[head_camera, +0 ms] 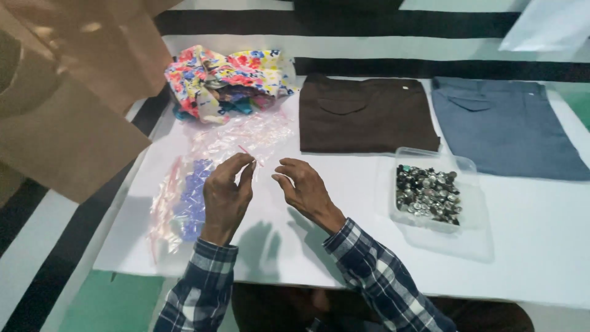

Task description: Sorting small black buttons from a plastic container onto a white table surface.

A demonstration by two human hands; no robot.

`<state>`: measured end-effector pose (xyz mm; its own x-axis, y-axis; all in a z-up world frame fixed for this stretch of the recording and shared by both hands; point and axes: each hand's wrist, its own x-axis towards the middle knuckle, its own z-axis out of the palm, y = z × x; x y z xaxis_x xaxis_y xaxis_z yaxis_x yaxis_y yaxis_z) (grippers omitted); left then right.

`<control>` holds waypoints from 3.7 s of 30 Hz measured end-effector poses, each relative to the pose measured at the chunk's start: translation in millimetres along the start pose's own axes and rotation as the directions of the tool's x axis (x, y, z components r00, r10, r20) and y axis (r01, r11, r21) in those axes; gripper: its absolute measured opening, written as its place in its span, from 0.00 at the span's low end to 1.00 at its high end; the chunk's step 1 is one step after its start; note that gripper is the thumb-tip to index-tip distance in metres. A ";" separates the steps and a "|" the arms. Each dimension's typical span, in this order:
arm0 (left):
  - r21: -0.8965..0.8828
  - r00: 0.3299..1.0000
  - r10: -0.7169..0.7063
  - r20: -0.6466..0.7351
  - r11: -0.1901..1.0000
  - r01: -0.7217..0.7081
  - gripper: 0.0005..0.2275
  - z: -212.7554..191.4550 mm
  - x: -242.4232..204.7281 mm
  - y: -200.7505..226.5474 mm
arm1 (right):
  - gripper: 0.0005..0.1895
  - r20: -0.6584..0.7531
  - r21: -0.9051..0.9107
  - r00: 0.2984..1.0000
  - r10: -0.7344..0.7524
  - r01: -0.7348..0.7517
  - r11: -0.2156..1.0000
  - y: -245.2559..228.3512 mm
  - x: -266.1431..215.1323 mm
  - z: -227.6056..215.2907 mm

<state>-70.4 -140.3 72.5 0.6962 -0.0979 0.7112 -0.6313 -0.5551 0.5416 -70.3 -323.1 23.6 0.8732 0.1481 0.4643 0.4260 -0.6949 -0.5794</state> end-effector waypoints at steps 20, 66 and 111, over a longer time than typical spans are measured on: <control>-0.223 0.800 0.153 0.580 0.975 -0.025 0.11 216.7 -26.9 126.3 | 0.13 -0.054 -0.316 0.901 0.431 -0.425 0.848 120.4 -92.3 -242.3; 0.027 0.664 -0.059 0.745 0.998 0.059 0.08 293.2 -9.5 149.3 | 0.14 0.281 -0.633 0.839 0.466 -0.203 0.747 203.7 -110.1 -205.1; -0.392 0.595 -0.066 0.801 0.693 0.605 0.07 297.1 13.3 134.0 | 0.16 0.170 -0.195 0.775 0.609 -0.580 0.791 128.7 -97.6 -269.6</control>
<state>-44.2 -461.4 21.3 0.7293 -0.6836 0.0284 -0.1505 -0.1198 0.9813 -164.5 -616.7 84.3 0.9761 -0.1893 -0.1070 -0.2153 -0.7727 -0.5971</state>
